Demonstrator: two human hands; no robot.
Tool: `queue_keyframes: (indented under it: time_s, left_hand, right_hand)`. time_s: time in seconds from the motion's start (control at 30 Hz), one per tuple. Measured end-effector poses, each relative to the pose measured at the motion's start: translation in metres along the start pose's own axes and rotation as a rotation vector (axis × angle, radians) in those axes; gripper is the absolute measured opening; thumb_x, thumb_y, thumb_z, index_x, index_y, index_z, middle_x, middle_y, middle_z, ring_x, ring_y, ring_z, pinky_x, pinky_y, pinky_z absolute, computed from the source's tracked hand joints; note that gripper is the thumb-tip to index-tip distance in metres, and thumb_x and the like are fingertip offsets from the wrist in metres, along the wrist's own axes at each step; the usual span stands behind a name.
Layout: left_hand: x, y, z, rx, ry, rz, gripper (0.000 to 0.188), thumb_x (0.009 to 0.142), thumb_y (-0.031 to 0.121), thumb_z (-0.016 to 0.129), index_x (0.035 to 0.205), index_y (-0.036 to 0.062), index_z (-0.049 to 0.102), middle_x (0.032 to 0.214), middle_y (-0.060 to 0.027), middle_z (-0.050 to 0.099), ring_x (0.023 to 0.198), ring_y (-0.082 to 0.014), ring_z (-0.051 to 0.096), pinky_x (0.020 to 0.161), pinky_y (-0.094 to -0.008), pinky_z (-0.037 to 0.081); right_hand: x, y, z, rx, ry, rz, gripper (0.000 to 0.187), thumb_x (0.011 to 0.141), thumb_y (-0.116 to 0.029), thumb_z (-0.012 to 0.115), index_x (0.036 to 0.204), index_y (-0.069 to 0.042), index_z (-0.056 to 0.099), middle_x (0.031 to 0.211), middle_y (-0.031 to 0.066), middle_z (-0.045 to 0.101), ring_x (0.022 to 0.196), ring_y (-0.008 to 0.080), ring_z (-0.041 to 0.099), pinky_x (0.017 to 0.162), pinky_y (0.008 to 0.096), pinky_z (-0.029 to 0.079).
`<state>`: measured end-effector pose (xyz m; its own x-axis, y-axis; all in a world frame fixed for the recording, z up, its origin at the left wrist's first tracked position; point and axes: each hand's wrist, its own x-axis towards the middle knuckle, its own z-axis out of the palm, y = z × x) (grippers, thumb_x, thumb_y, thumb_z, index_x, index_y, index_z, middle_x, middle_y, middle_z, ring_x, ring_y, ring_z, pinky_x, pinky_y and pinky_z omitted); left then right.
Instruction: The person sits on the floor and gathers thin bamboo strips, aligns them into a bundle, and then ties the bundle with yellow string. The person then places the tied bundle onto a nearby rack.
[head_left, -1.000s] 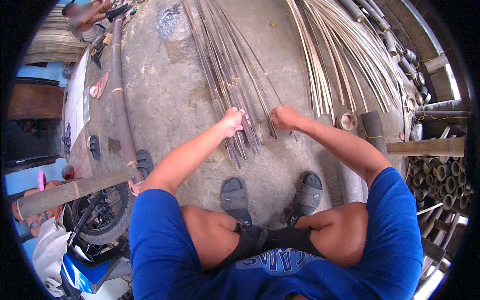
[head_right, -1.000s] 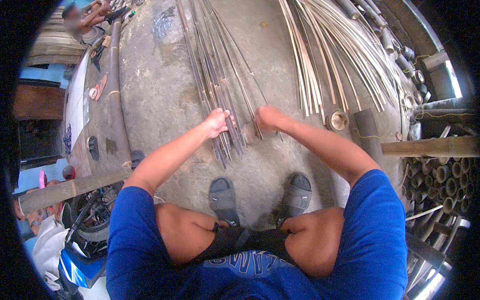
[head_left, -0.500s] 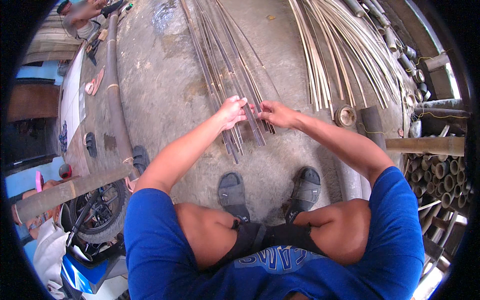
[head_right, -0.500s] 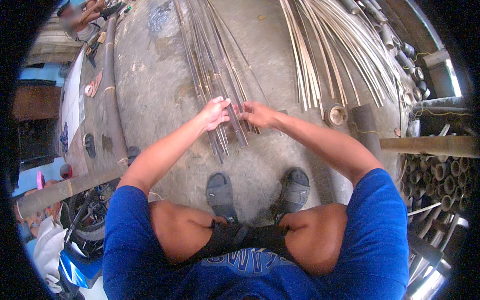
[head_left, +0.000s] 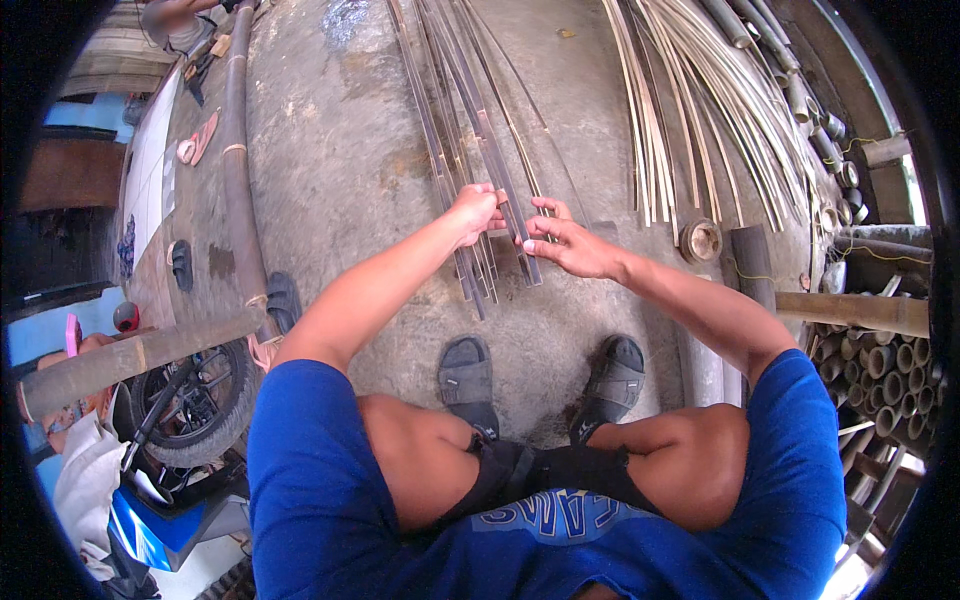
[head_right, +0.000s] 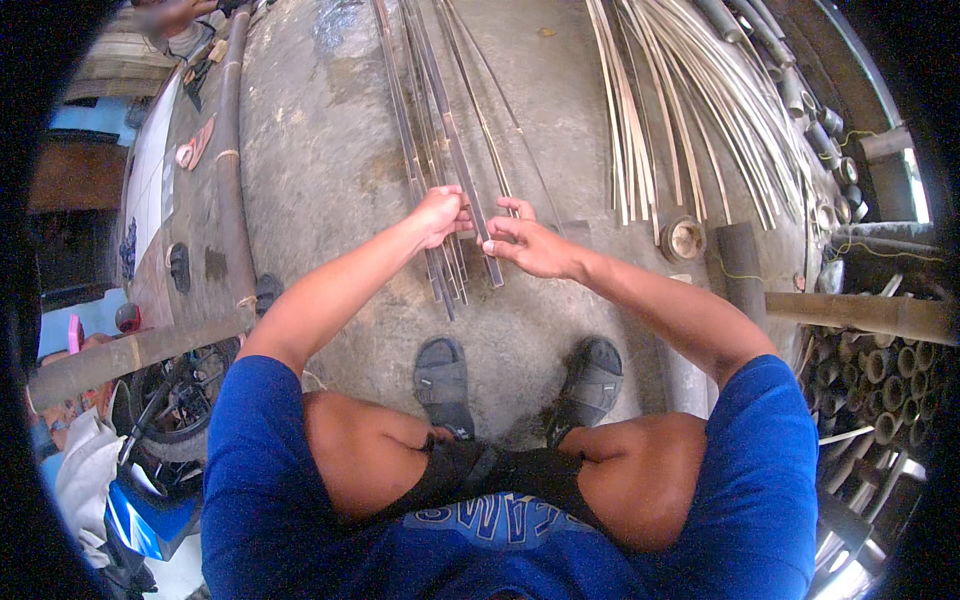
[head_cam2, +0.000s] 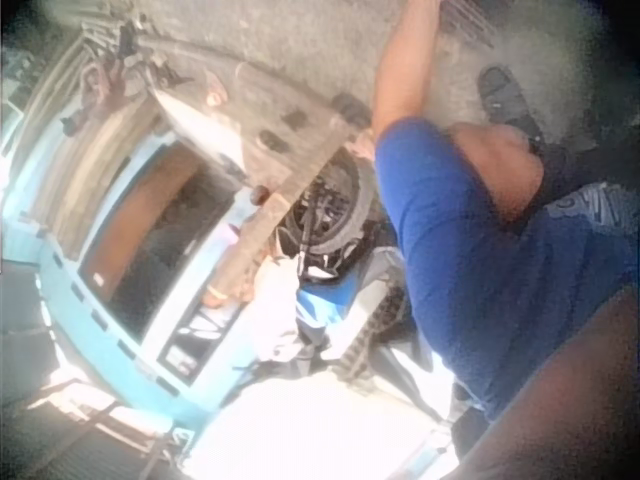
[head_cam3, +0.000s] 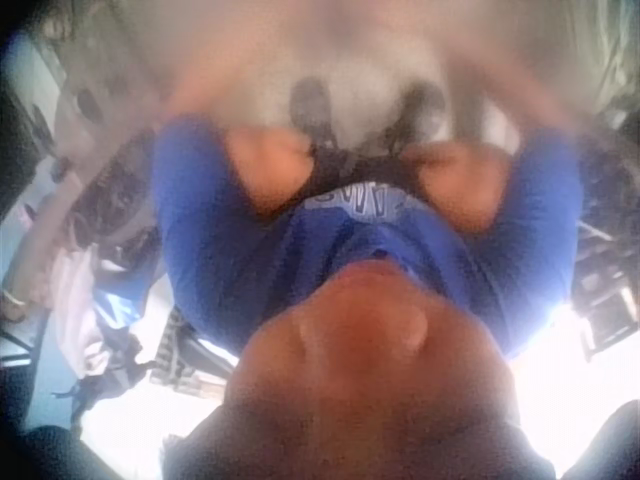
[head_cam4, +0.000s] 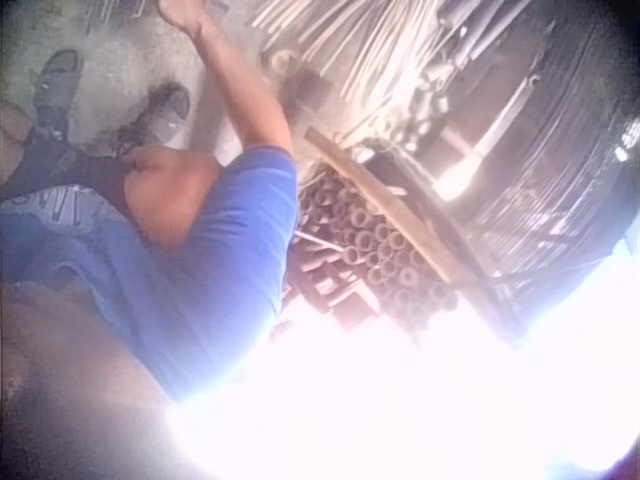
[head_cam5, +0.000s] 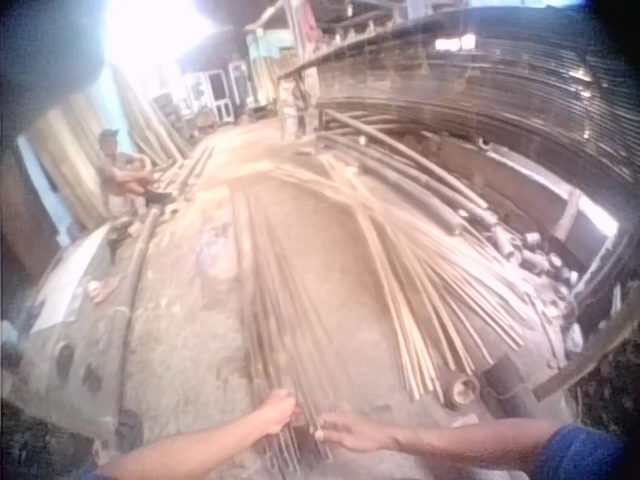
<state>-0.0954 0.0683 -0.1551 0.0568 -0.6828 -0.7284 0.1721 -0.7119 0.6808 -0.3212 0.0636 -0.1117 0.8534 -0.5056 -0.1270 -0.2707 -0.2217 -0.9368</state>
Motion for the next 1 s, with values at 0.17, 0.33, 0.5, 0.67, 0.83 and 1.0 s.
queue_keyframes:
  time_s: [0.17, 0.33, 0.5, 0.67, 0.83, 1.0]
  left_hand:
    - [-0.012, 0.009, 0.007, -0.100, -0.113, 0.048, 0.018, 0.103, 0.020, 0.046, 0.105, 0.0079, 0.059, 0.099, -0.0086, 0.065, 0.085, -0.0197, 0.066, 0.075, -0.0337, 0.056]
    - [-0.021, 0.013, 0.008, -0.251, -0.086, 0.028, 0.034, 0.104, 0.039, 0.047, 0.105, 0.0066, 0.058, 0.100, -0.0108, 0.064, 0.084, -0.0218, 0.066, 0.077, -0.0358, 0.056]
    - [-0.031, 0.010, 0.021, -0.034, 0.108, 0.044, 0.036, 0.102, 0.038, 0.050, 0.102, 0.0030, 0.058, 0.092, -0.0115, 0.065, 0.077, -0.0229, 0.068, 0.066, -0.0376, 0.058]
    - [-0.025, 0.005, 0.006, 0.115, 0.195, 0.134, 0.021, 0.099, 0.025, 0.057, 0.098, 0.0032, 0.057, 0.088, -0.0118, 0.068, 0.064, -0.0208, 0.068, 0.053, -0.0340, 0.056]
    - [-0.018, 0.013, -0.016, 0.085, 0.182, 0.090, 0.020, 0.099, 0.025, 0.058, 0.095, 0.0063, 0.054, 0.086, -0.0111, 0.069, 0.063, -0.0203, 0.068, 0.049, -0.0327, 0.054]
    - [-0.019, 0.022, -0.012, 0.015, 0.084, 0.071, 0.019, 0.100, 0.028, 0.058, 0.097, 0.0095, 0.056, 0.092, -0.0080, 0.067, 0.072, -0.0193, 0.068, 0.058, -0.0332, 0.055]
  right_hand:
    - [0.003, 0.008, -0.002, 0.537, -0.153, 0.291, 0.022, 0.102, -0.027, 0.055, 0.111, -0.007, 0.058, 0.110, 0.0065, 0.056, 0.100, 0.0147, 0.054, 0.088, 0.0338, 0.048]
    - [0.008, 0.002, 0.006, 0.521, -0.174, 0.277, 0.021, 0.103, -0.027, 0.053, 0.109, -0.007, 0.055, 0.091, 0.0015, 0.061, 0.085, 0.0111, 0.058, 0.072, 0.0294, 0.049]
    - [0.014, 0.004, 0.012, -0.111, -0.038, 0.121, 0.032, 0.097, -0.033, 0.062, 0.103, -0.004, 0.050, 0.080, 0.0157, 0.063, 0.077, 0.0280, 0.064, 0.067, 0.0409, 0.047]
    - [0.007, -0.025, 0.012, -0.114, 0.227, 0.202, 0.031, 0.097, -0.030, 0.060, 0.105, -0.005, 0.044, 0.073, 0.0188, 0.059, 0.069, 0.0368, 0.063, 0.066, 0.0469, 0.047]
    - [0.008, -0.067, 0.007, 0.104, 0.440, 0.061, 0.018, 0.101, -0.017, 0.050, 0.112, -0.007, 0.040, 0.072, 0.0133, 0.061, 0.067, 0.0278, 0.066, 0.063, 0.0449, 0.049]
    - [0.016, -0.060, 0.004, 0.063, 0.326, 0.226, 0.038, 0.100, -0.014, 0.049, 0.134, -0.006, 0.033, 0.073, 0.0122, 0.065, 0.071, 0.0263, 0.068, 0.068, 0.0424, 0.051]
